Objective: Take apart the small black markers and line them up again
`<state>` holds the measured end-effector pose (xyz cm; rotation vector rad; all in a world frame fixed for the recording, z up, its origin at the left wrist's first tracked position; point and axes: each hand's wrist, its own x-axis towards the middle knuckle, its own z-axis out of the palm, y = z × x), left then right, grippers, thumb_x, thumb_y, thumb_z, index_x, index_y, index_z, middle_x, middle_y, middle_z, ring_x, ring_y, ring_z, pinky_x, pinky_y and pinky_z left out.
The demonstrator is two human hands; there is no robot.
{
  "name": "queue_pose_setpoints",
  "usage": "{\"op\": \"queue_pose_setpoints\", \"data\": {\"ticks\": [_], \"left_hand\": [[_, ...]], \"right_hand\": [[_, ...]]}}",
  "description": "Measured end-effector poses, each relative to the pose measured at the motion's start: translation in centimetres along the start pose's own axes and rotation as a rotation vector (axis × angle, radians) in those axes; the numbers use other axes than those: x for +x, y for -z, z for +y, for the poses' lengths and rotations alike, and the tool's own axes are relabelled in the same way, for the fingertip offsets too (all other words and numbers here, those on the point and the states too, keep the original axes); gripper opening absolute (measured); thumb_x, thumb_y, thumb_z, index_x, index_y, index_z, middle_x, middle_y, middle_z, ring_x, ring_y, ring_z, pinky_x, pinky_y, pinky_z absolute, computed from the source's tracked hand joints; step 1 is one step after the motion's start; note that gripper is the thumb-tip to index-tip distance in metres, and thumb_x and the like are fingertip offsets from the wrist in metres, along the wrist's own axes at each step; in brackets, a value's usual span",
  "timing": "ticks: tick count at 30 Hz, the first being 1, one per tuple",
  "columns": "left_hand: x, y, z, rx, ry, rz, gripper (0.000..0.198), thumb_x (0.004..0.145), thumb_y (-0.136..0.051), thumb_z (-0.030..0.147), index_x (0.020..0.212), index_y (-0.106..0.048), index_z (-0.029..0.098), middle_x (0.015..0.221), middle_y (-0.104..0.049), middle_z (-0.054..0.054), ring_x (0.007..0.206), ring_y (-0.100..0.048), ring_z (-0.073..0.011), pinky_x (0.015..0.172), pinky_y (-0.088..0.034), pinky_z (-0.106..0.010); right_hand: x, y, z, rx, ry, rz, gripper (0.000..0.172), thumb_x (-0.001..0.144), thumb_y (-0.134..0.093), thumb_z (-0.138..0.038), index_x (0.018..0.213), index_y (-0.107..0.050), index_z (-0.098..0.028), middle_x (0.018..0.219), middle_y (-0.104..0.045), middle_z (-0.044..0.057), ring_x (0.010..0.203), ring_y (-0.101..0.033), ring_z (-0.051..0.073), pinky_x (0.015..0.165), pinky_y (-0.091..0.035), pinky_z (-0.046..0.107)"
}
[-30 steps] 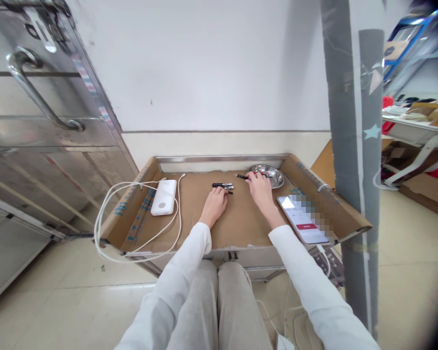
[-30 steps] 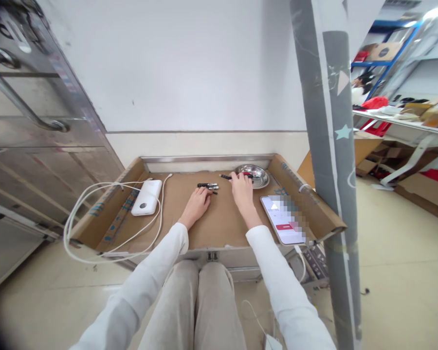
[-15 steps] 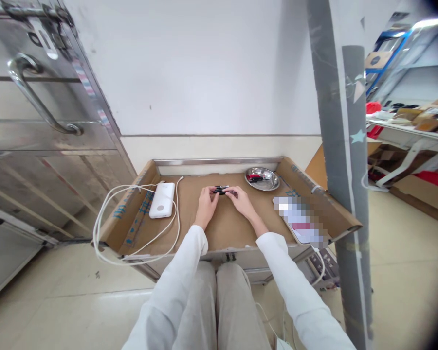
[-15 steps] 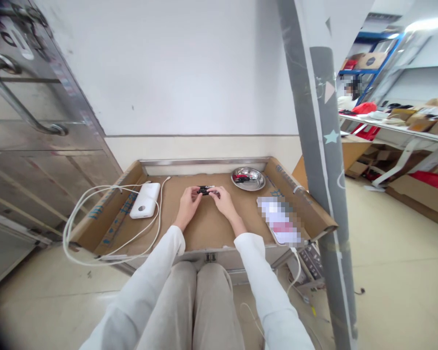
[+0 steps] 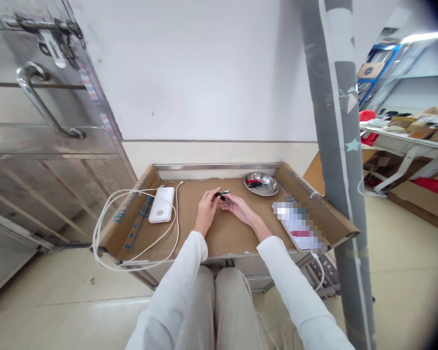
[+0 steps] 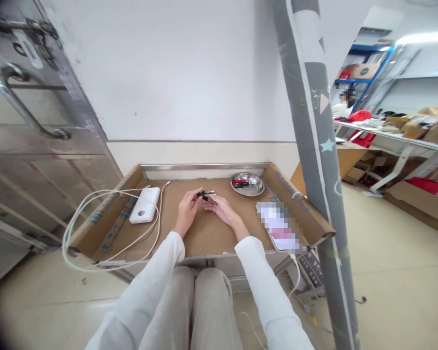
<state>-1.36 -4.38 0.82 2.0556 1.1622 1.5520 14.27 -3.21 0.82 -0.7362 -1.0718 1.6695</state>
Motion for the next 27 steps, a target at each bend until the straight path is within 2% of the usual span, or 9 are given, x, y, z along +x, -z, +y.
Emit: {"op": "queue_pose_setpoints", "data": {"ticks": [4,10,18,23,27], "left_hand": [[0.0,0.2,0.4,-0.002,0.027,0.083,0.026,0.092,-0.045,0.029,0.115,-0.054,0.022,0.103,-0.058,-0.006,0.088,-0.060,-0.0127,0.083,-0.050,-0.029],[0.0,0.3,0.4,0.003,0.048,0.164,0.024,0.093,-0.042,0.031,0.112,-0.054,0.021,0.102,-0.057,-0.006,0.090,-0.059,-0.0131,0.084,-0.049,-0.029],[0.0,0.3,0.4,0.012,0.084,0.194,0.022,0.094,-0.041,0.030,0.108,-0.054,0.020,0.103,-0.057,-0.007,0.095,-0.058,-0.0146,0.086,-0.049,-0.031],[-0.1,0.4,0.3,0.012,0.100,0.187,0.022,0.094,-0.040,0.030,0.108,-0.054,0.020,0.102,-0.058,-0.007,0.094,-0.059,-0.0143,0.085,-0.049,-0.030],[-0.4,0.2,-0.5,-0.038,0.135,0.055,0.016,0.091,-0.046,0.026,0.100,-0.058,0.019,0.097,-0.061,-0.006,0.086,-0.061,-0.0137,0.080,-0.050,-0.029]], "right_hand": [[0.0,0.5,0.1,0.012,0.072,0.063,0.028,0.072,-0.070,-0.038,0.091,-0.071,-0.018,0.095,-0.071,0.006,0.083,-0.066,0.017,0.084,-0.050,0.033],[0.0,0.9,0.3,-0.029,0.116,0.169,0.031,0.063,-0.078,-0.033,0.089,-0.072,-0.018,0.106,-0.069,0.007,0.090,-0.065,0.016,0.094,-0.047,0.034],[-0.3,0.9,0.1,-0.103,0.177,0.267,0.039,0.053,-0.083,-0.036,0.086,-0.073,-0.018,0.101,-0.071,0.007,0.088,-0.066,0.018,0.098,-0.045,0.039],[-0.1,1.2,0.3,-0.213,0.240,0.319,0.042,0.059,-0.078,-0.044,0.090,-0.070,-0.017,0.091,-0.072,0.008,0.083,-0.067,0.020,0.087,-0.051,0.040],[-0.6,1.2,0.2,-0.538,0.394,0.506,0.040,0.077,-0.058,-0.054,0.094,-0.065,-0.019,0.084,-0.071,0.006,0.068,-0.065,0.017,0.069,-0.052,0.032]]}}
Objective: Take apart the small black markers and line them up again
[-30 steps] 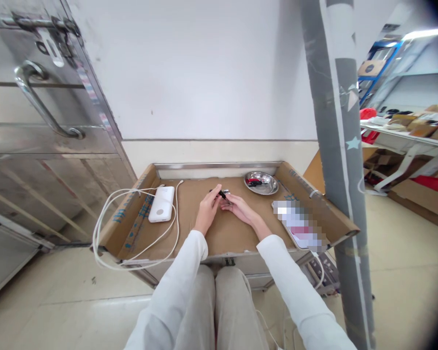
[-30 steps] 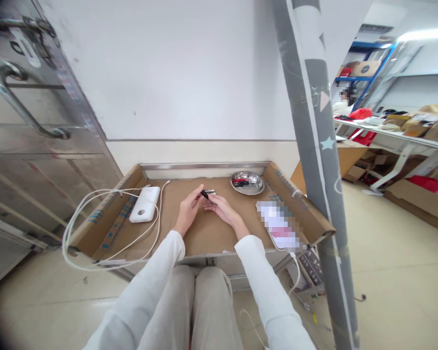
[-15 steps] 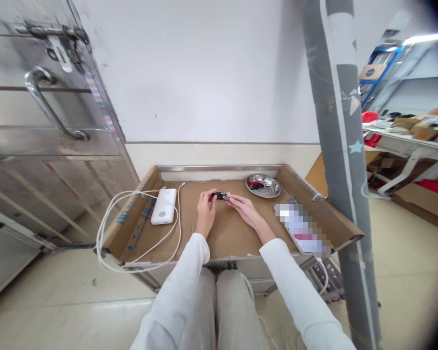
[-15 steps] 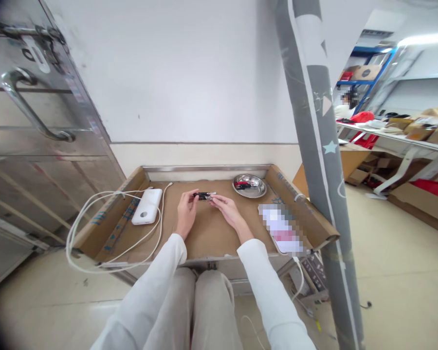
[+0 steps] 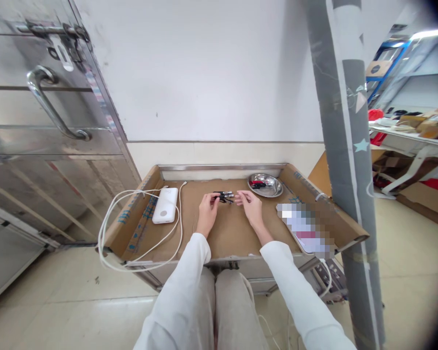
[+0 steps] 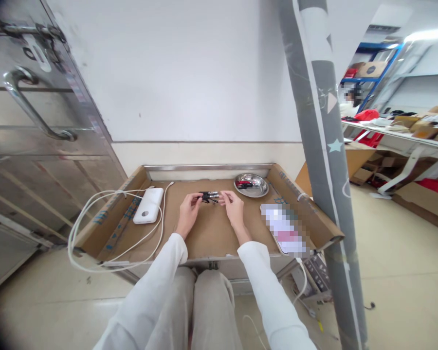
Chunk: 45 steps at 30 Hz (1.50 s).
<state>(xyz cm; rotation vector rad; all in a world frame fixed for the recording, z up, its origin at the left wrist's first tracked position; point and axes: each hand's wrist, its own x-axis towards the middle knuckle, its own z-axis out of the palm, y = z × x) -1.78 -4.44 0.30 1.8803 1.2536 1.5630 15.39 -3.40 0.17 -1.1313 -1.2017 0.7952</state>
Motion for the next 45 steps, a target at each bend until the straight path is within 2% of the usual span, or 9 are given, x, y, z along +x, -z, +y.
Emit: {"op": "queue_pose_setpoints", "data": {"ticks": [3,8,13,17,22,24,30,38,45], "left_hand": [[-0.2,-0.1,-0.8,0.083,0.029,-0.152,0.008,0.086,-0.054,0.019,0.090,-0.060,0.019,0.088,-0.063,-0.003,0.076,-0.059,-0.0136,0.077,-0.049,-0.030],[-0.2,-0.3,-2.0,0.223,0.017,-0.148,0.013,0.080,-0.055,0.008,0.087,-0.059,0.019,0.087,-0.060,-0.003,0.081,-0.056,-0.0159,0.080,-0.047,-0.033],[0.1,-0.6,-2.3,0.271,0.003,-0.130,0.018,0.082,-0.046,0.005,0.089,-0.057,0.018,0.094,-0.054,-0.005,0.090,-0.055,-0.0173,0.084,-0.047,-0.035],[-0.5,-0.1,-1.3,0.274,-0.026,-0.089,0.032,0.079,-0.039,0.000,0.100,-0.053,0.019,0.102,-0.052,-0.008,0.100,-0.054,-0.0187,0.090,-0.046,-0.036],[-1.8,0.9,0.1,0.279,-0.055,-0.278,0.037,0.077,-0.044,0.003,0.110,-0.050,0.018,0.106,-0.049,-0.008,0.092,-0.056,-0.0173,0.087,-0.048,-0.034],[-2.1,0.9,0.2,0.312,-0.108,-0.335,0.033,0.079,-0.048,0.008,0.110,-0.050,0.018,0.106,-0.050,-0.008,0.098,-0.054,-0.0196,0.092,-0.046,-0.037],[-1.6,-0.1,-0.2,0.346,-0.138,-0.366,0.021,0.088,-0.043,0.012,0.104,-0.054,0.019,0.103,-0.054,-0.007,0.100,-0.053,-0.0190,0.093,-0.046,-0.037],[-0.7,-0.3,-0.2,0.402,-0.130,-0.378,0.015,0.091,-0.043,0.017,0.091,-0.058,0.019,0.094,-0.059,-0.004,0.091,-0.055,-0.0168,0.087,-0.045,-0.032],[-0.2,-0.1,0.6,0.460,-0.120,-0.366,0.006,0.087,-0.052,0.017,0.085,-0.057,0.019,0.091,-0.061,-0.004,0.088,-0.053,-0.0186,0.084,-0.044,-0.034]], "right_hand": [[-0.6,0.2,-0.7,-0.346,0.158,-0.004,0.036,0.091,-0.038,-0.049,0.097,-0.060,-0.021,0.083,-0.069,0.004,0.065,-0.063,0.016,0.068,-0.047,0.029],[-1.5,-1.0,-1.3,-0.781,0.346,-0.299,0.029,0.096,-0.025,-0.029,0.102,-0.052,-0.020,0.093,-0.066,0.008,0.079,-0.062,0.020,0.072,-0.042,0.029],[-2.0,-2.2,-1.2,-0.885,0.486,-0.488,0.022,0.095,-0.030,-0.020,0.102,-0.050,-0.018,0.100,-0.063,0.009,0.092,-0.059,0.020,0.081,-0.041,0.032],[-1.7,-1.2,-1.5,-0.833,0.531,-0.464,0.020,0.091,-0.040,-0.025,0.107,-0.052,-0.019,0.106,-0.060,0.009,0.099,-0.055,0.021,0.086,-0.041,0.033],[2.9,3.8,-1.7,-0.838,0.437,-0.029,0.027,0.088,-0.033,-0.016,0.096,-0.059,-0.017,0.099,-0.059,0.010,0.095,-0.054,0.020,0.089,-0.040,0.034],[5.6,6.3,-1.2,-0.974,0.315,0.034,0.028,0.083,-0.036,-0.010,0.091,-0.062,-0.015,0.098,-0.059,0.011,0.098,-0.053,0.021,0.090,-0.039,0.034],[10.0,9.9,1.2,-1.232,0.056,-0.142,0.030,0.074,-0.050,-0.006,0.100,-0.065,-0.009,0.108,-0.062,0.015,0.099,-0.056,0.020,0.088,-0.039,0.030],[10.9,10.0,2.0,-1.166,0.115,-0.311,0.020,0.076,-0.051,-0.008,0.090,-0.065,-0.015,0.086,-0.066,0.008,0.078,-0.059,0.016,0.073,-0.042,0.025],[11.2,9.5,1.3,-1.082,0.253,-0.455,0.027,0.075,-0.049,-0.008,0.092,-0.067,-0.016,0.091,-0.067,0.007,0.078,-0.059,0.016,0.077,-0.043,0.027]]}}
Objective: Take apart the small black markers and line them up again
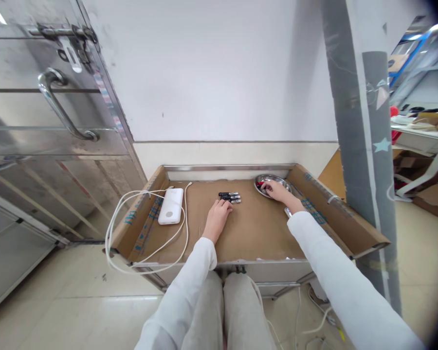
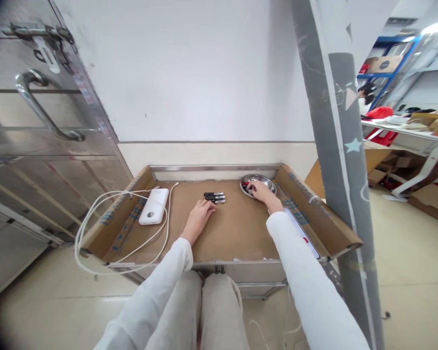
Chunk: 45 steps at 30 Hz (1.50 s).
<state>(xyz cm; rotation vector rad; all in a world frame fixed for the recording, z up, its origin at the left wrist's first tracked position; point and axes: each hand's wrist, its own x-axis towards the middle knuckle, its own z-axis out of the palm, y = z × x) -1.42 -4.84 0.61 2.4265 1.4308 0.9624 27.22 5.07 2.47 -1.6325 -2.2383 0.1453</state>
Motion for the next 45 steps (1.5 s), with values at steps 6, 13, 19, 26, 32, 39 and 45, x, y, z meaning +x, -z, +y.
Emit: {"op": "queue_pose_setpoints", "data": {"ticks": [6,13,19,26,32,39,45], "left_hand": [[-0.4,-1.2,-1.5,-0.288,0.113,0.070,0.009,0.085,-0.054,0.013,0.090,-0.056,0.019,0.093,-0.056,-0.003,0.087,-0.058,-0.0153,0.085,-0.047,-0.032],[-0.4,-1.7,-2.2,-0.300,0.161,0.126,0.005,0.084,-0.054,0.013,0.085,-0.057,0.017,0.090,-0.053,-0.003,0.083,-0.058,-0.0146,0.082,-0.048,-0.031],[-0.1,-1.1,-1.3,-0.142,0.160,0.137,0.006,0.086,-0.051,0.014,0.086,-0.057,0.017,0.090,-0.052,-0.004,0.087,-0.055,-0.0165,0.085,-0.046,-0.033],[0.4,-0.7,-1.1,-0.071,0.210,0.111,0.006,0.086,-0.051,0.012,0.087,-0.053,0.017,0.092,-0.052,-0.005,0.091,-0.053,-0.0174,0.085,-0.046,-0.033],[0.3,-0.5,-0.9,-0.036,0.201,0.111,0.005,0.087,-0.048,0.014,0.085,-0.052,0.018,0.092,-0.053,-0.005,0.091,-0.053,-0.0179,0.084,-0.047,-0.034],[0.0,-0.5,-0.3,-0.066,-0.018,0.068,0.012,0.088,-0.044,0.016,0.091,-0.055,0.019,0.093,-0.053,-0.005,0.092,-0.054,-0.0174,0.086,-0.047,-0.034],[-0.1,-0.8,-0.1,0.012,-0.165,0.002,0.024,0.085,-0.045,0.014,0.104,-0.058,0.020,0.101,-0.050,-0.008,0.099,-0.051,-0.0204,0.095,-0.044,-0.039]], "right_hand": [[0.7,0.0,-0.9,-0.067,-0.118,-0.065,0.018,0.080,-0.058,-0.029,0.088,-0.069,-0.016,0.083,-0.068,0.006,0.073,-0.060,0.016,0.067,-0.042,0.025],[1.3,0.0,-1.4,-0.091,-0.287,-0.067,0.004,0.075,-0.063,-0.015,0.074,-0.067,-0.016,0.081,-0.068,0.007,0.078,-0.062,0.017,0.072,-0.041,0.024],[-2.1,-1.1,-7.2,0.078,-0.005,0.290,0.012,0.086,-0.052,-0.023,0.088,-0.062,-0.017,0.089,-0.063,0.007,0.083,-0.058,0.017,0.079,-0.044,0.029],[-4.5,-4.0,-12.9,-0.008,0.268,0.163,0.015,0.089,-0.050,-0.026,0.095,-0.063,-0.022,0.095,-0.060,0.007,0.089,-0.056,0.020,0.081,-0.043,0.033],[-2.0,-0.7,-7.1,-0.121,-0.144,0.347,0.024,0.089,-0.042,-0.023,0.096,-0.064,-0.017,0.098,-0.059,0.011,0.092,-0.055,0.021,0.082,-0.040,0.032],[-1.1,0.3,-1.4,-0.356,-0.343,0.115,0.027,0.080,-0.048,-0.015,0.102,-0.064,-0.015,0.108,-0.060,0.015,0.102,-0.052,0.025,0.085,-0.037,0.036],[-0.6,0.4,-0.7,-0.400,-0.424,0.054,0.024,0.080,-0.052,-0.020,0.099,-0.065,-0.015,0.112,-0.059,0.016,0.103,-0.050,0.028,0.086,-0.034,0.040]]}}
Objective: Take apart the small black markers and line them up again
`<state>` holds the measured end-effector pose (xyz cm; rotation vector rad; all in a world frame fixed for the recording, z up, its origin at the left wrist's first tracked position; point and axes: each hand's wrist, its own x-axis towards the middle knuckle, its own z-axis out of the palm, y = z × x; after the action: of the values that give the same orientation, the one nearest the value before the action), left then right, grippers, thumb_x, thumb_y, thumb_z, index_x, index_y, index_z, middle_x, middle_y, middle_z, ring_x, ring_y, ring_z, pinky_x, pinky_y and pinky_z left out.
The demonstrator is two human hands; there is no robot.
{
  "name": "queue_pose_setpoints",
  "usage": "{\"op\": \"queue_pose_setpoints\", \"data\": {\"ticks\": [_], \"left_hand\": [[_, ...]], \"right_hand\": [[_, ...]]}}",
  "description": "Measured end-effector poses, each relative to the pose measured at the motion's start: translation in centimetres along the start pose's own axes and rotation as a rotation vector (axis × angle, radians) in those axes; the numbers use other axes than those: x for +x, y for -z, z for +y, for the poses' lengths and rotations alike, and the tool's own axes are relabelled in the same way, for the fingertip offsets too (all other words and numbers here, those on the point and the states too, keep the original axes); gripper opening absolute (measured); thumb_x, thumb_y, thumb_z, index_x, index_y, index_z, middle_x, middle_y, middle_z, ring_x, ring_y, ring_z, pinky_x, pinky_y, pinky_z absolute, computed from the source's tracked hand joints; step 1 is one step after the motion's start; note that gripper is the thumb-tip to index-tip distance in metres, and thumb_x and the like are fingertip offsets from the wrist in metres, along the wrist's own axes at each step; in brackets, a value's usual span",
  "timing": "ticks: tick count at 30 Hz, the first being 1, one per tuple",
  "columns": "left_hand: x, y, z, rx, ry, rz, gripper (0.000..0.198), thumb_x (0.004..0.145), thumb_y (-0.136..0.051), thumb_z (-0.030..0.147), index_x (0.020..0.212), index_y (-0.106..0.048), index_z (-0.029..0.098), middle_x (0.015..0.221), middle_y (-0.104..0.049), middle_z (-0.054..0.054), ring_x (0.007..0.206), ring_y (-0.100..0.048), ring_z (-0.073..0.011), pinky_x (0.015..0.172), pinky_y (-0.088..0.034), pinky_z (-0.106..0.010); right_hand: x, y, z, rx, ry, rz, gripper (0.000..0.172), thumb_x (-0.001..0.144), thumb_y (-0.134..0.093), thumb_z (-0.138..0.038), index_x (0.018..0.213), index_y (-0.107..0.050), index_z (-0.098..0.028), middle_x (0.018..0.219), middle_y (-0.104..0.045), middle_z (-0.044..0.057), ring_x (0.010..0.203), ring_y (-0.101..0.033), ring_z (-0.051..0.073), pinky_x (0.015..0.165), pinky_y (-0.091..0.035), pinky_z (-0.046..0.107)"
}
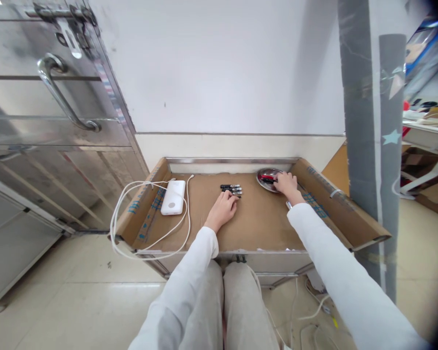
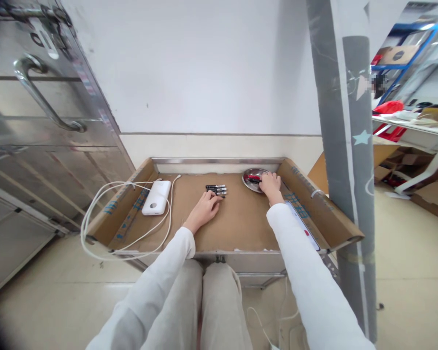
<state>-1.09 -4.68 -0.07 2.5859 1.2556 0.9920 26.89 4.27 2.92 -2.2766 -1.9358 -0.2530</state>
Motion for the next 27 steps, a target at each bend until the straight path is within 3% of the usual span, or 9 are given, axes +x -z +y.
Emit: {"op": "queue_pose_setpoints", "data": {"ticks": [3,7,11,15,19,24,27], "left_hand": [[0.0,-0.1,-0.2,-0.007,0.035,0.032,0.026,0.084,-0.046,0.013,0.106,-0.058,0.019,0.102,-0.050,-0.009,0.100,-0.050,-0.0219,0.096,-0.042,-0.042],[0.1,-0.1,-0.3,-0.062,0.044,0.059,0.026,0.082,-0.043,0.008,0.100,-0.058,0.018,0.100,-0.051,-0.008,0.100,-0.050,-0.0216,0.094,-0.043,-0.041],[-0.2,0.3,0.0,-0.168,0.146,0.202,0.030,0.087,-0.037,0.008,0.112,-0.050,0.017,0.106,-0.051,-0.010,0.104,-0.052,-0.0191,0.095,-0.043,-0.036],[-0.7,0.9,0.6,-0.259,0.198,0.324,0.039,0.090,-0.034,0.012,0.129,-0.038,0.017,0.117,-0.050,-0.013,0.109,-0.053,-0.0181,0.096,-0.044,-0.034],[-1.0,1.1,0.8,-0.257,0.200,0.364,0.045,0.090,-0.035,0.013,0.135,-0.034,0.018,0.115,-0.052,-0.013,0.104,-0.056,-0.0169,0.094,-0.045,-0.033],[-0.8,1.3,0.8,-0.320,0.192,0.403,0.044,0.093,-0.036,0.021,0.137,-0.033,0.022,0.121,-0.054,-0.011,0.103,-0.058,-0.0147,0.093,-0.047,-0.031],[-0.8,1.5,0.7,-0.353,0.166,0.394,0.039,0.093,-0.039,0.026,0.132,-0.040,0.022,0.120,-0.055,-0.010,0.098,-0.060,-0.0138,0.091,-0.049,-0.031]], "right_hand": [[-0.1,0.8,-0.1,0.013,-0.054,-0.019,0.019,0.080,-0.057,-0.026,0.093,-0.068,-0.018,0.107,-0.062,0.016,0.105,-0.049,0.031,0.087,-0.032,0.046],[-2.0,3.0,-1.3,0.126,-0.050,0.143,0.020,0.083,-0.053,-0.027,0.094,-0.067,-0.018,0.095,-0.066,0.015,0.100,-0.052,0.030,0.088,-0.031,0.047],[-5.3,4.7,-4.7,0.547,0.052,0.177,0.021,0.084,-0.052,-0.030,0.096,-0.066,-0.020,0.094,-0.068,0.011,0.088,-0.059,0.023,0.081,-0.040,0.035],[-8.5,3.2,-9.3,1.097,0.227,-0.011,0.026,0.078,-0.058,-0.042,0.091,-0.066,-0.020,0.086,-0.068,0.005,0.072,-0.059,0.016,0.071,-0.045,0.031],[-10.4,0.5,-12.4,1.607,0.101,-0.228,0.043,0.065,-0.069,-0.053,0.091,-0.063,-0.019,0.070,-0.064,0.001,0.058,-0.055,0.012,0.057,-0.044,0.027],[-11.5,-0.1,-13.0,1.844,0.083,-0.419,0.041,0.062,-0.075,-0.049,0.087,-0.062,-0.018,0.067,-0.062,-0.001,0.060,-0.056,0.010,0.062,-0.044,0.026],[-11.8,0.1,-12.8,1.931,0.074,-0.488,0.035,0.064,-0.074,-0.044,0.084,-0.063,-0.018,0.069,-0.063,-0.001,0.062,-0.055,0.010,0.062,-0.043,0.024]]}}
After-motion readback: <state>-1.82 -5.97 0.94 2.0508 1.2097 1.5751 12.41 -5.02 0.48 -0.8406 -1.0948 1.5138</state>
